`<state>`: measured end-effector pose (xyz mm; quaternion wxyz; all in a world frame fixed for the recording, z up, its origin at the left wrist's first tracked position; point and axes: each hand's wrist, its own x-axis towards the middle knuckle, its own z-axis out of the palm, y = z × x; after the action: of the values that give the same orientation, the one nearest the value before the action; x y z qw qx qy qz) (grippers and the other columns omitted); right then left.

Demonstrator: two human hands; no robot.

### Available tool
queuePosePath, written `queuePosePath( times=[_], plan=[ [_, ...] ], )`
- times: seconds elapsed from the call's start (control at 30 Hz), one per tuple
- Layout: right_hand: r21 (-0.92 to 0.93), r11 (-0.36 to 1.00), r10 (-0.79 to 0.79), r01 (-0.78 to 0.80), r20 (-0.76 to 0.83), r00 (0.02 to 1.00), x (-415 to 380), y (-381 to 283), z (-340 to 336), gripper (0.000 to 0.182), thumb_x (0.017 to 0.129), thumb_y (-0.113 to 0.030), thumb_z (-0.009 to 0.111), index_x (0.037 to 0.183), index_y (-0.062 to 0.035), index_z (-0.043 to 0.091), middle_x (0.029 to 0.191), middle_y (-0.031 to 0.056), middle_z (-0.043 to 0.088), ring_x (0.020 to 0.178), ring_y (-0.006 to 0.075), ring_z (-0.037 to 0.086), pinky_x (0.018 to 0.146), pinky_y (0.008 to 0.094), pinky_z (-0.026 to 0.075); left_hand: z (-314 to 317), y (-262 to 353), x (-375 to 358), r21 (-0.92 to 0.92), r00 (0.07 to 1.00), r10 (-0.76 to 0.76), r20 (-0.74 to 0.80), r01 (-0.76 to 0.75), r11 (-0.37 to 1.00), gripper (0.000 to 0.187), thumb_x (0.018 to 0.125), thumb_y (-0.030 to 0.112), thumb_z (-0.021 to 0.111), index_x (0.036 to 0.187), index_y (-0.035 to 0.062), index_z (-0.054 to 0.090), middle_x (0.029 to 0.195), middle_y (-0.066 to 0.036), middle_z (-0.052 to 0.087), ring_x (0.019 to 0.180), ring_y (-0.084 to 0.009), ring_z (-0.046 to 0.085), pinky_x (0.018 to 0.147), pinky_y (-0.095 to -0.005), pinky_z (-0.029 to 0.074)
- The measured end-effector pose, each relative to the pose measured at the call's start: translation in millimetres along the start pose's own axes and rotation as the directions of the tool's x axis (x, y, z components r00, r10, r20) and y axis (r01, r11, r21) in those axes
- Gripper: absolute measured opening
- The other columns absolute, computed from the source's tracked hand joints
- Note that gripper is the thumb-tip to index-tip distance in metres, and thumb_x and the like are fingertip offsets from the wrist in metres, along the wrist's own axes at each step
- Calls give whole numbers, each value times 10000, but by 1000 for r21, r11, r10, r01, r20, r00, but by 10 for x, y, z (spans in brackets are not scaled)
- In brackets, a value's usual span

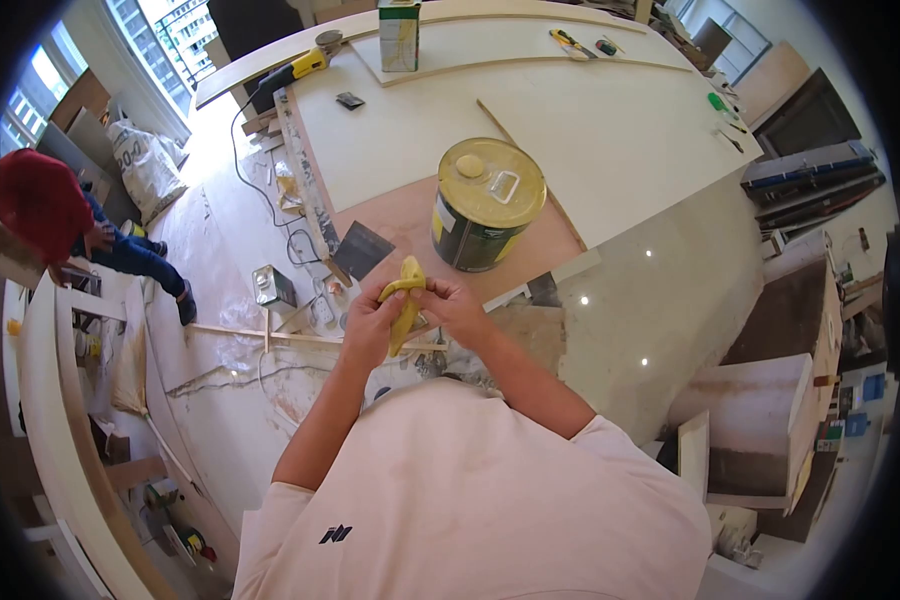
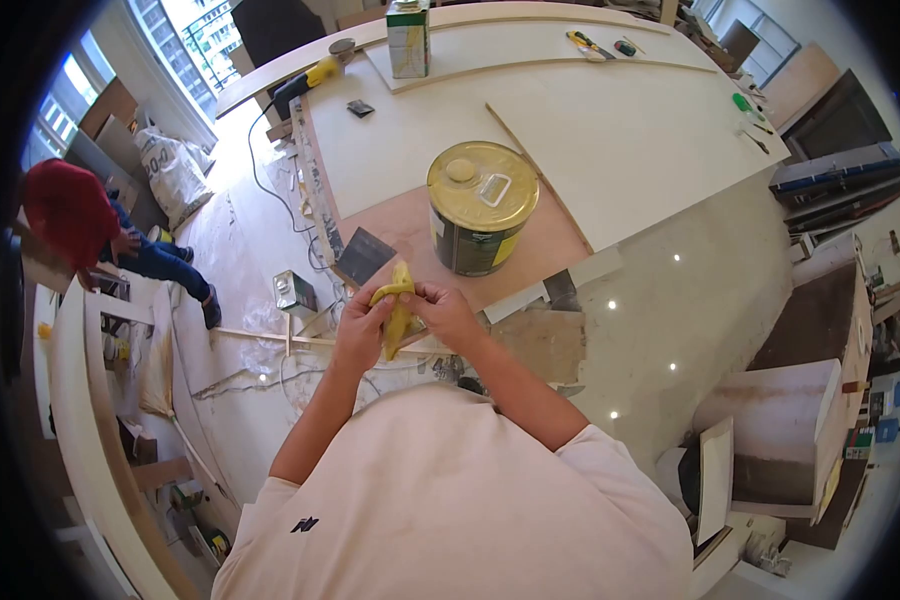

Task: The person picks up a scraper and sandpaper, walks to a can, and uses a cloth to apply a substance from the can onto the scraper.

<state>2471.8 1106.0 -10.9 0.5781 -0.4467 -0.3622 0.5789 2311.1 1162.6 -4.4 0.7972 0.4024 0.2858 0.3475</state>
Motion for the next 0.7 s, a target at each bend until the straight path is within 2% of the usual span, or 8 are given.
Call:
queuePosePath(
  times=[0.1,0.3,0.33,0.4,0.47,0.53,0.6,0.7],
  plan=[
    [152,979,140,-135,-17,990,-73,-99,70,333,936,-259,622,1131,10,635,984,31,645,838,110,625,634,275,569,252,78,-92,-8,992,84,-92,-85,996,302,926,132,623,1193,7,556,1012,-51,630,888,-121,608,778,-286,535],
    [-117,981,142,-154,-107,984,-176,-553,109,314,925,-259,632,1112,-8,653,953,23,650,772,105,623,618,263,551,283,167,-135,-26,998,-62,0,62,998,305,930,162,629,1187,12,561,964,-31,633,848,-113,610,755,-265,525],
    [-212,970,91,-116,-122,988,-193,-579,66,303,924,-256,634,1101,-12,659,932,16,652,752,99,613,620,259,537,241,133,-104,-2,995,-98,5,98,995,311,931,169,630,1190,13,560,961,-29,632,849,-114,610,748,-263,523],
    [-395,918,-19,-35,-132,991,-237,-635,-62,283,921,-250,636,1080,-19,672,889,2,655,712,88,594,622,252,507,289,166,-31,31,997,38,-64,-36,999,263,929,164,629,1143,17,583,936,-47,645,775,-111,608,673,-250,506],
    [-445,894,-83,-52,-280,956,-350,-791,-377,245,917,-237,640,1035,-27,687,817,-21,652,666,73,558,613,245,463,301,231,96,139,983,141,-117,-124,982,263,927,161,627,1138,9,587,919,-51,647,740,-104,599,640,-241,490],
    [-320,939,-284,123,-525,802,-393,-836,-854,235,919,-224,639,987,-4,689,722,-18,630,629,78,544,586,236,453,250,327,253,311,961,219,-167,-159,937,309,924,162,626,1175,-10,570,908,-43,639,745,-95,582,649,-236,475],
    [-340,924,-354,174,-592,724,-371,-1015,-1376,304,912,-219,648,1108,12,633,841,6,640,718,89,563,650,232,460,340,448,442,434,923,322,-211,-207,877,294,913,150,624,1145,-26,584,877,-54,645,722,-94,571,641,-236,463],
    [-370,895,-409,249,-458,789,-156,-1216,-1559,485,898,-237,663,1287,3,502,1084,44,590,907,109,544,761,230,460,476,491,804,553,885,397,-245,-208,806,254,910,150,609,1088,-31,615,835,-62,652,710,-92,564,638,-256,461]
  ],
)
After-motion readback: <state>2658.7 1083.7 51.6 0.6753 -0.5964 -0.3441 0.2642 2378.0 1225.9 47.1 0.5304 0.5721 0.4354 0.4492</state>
